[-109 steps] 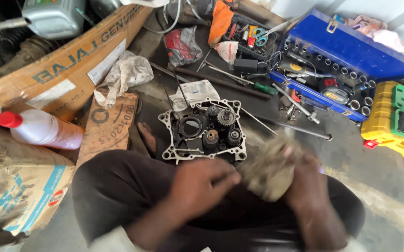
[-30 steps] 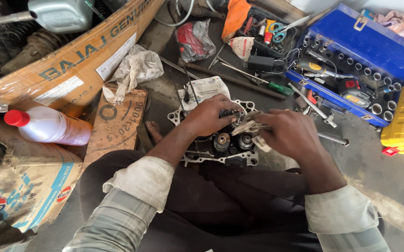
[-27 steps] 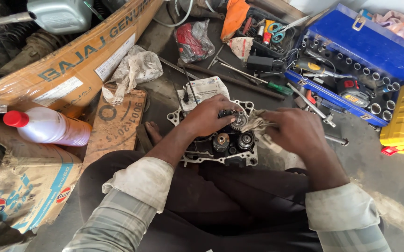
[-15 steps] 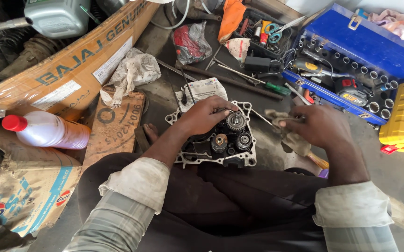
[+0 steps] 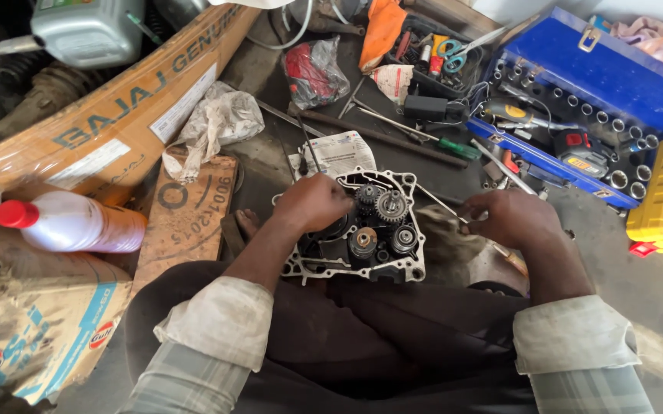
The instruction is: The person sits on the workshop floor and works on a motorcycle engine crankcase. They wipe parts and the crankcase with a rag, then fit gears, bearings and shafts into the crankcase by hand, pressing components into place.
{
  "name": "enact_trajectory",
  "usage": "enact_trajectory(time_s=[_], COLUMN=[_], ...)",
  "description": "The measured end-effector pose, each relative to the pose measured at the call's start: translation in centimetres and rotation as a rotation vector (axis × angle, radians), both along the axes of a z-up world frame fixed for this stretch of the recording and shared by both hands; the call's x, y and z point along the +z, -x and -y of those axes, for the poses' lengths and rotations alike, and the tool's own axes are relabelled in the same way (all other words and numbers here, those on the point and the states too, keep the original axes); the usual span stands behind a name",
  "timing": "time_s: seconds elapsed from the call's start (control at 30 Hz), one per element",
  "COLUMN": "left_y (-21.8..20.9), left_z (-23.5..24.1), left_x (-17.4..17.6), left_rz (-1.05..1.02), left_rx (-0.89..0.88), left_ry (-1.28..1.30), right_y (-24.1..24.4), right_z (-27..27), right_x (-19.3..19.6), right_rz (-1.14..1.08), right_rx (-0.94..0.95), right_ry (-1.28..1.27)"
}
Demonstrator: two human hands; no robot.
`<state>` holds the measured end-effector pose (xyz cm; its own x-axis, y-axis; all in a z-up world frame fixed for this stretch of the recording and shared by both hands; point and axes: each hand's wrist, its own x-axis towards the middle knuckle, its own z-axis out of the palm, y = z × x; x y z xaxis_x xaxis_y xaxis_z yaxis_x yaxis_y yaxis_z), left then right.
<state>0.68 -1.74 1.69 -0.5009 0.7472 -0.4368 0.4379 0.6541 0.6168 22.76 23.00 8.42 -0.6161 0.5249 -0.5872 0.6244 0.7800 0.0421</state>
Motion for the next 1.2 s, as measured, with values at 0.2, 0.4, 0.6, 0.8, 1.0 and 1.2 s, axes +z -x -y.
enact_trajectory(time_s=[0.2,0.4,0.6,0.8,1.0,1.2], left_y=[-1.1,-1.0,-1.2,-1.1,-1.1,-1.3], left_z=[-0.9,-1.5,-1.9,-1.7,-1.8,-1.5], left_x=[-0.6,-1.9,-1.2,-3.0,-2.9,-2.4], left_rz=[0.067,0.146,0.348,0.467,0.560,0.568], left_rx=[-0.107,-0.171,-0.044,0.049,0.135,0.165], left_ry=[0.059,0.041,0.039,0.076,0.108,0.101], right_y=[0.4,0.9,0.8,0.8,0.7,0.9], right_z=[0.6,1.4,1.5,1.7,1.6,1.7], right_x=[0.8,2.1,2.7,3.0,3.1,3.0], right_rz=[-0.067,-0.164,-0.243,-0.325,-0.350,-0.366], right_rx=[-0.001,0.076,0.078,0.084,0.087,0.078], right_ry=[-0.001,0.019,0.018,0.077,0.095,0.129])
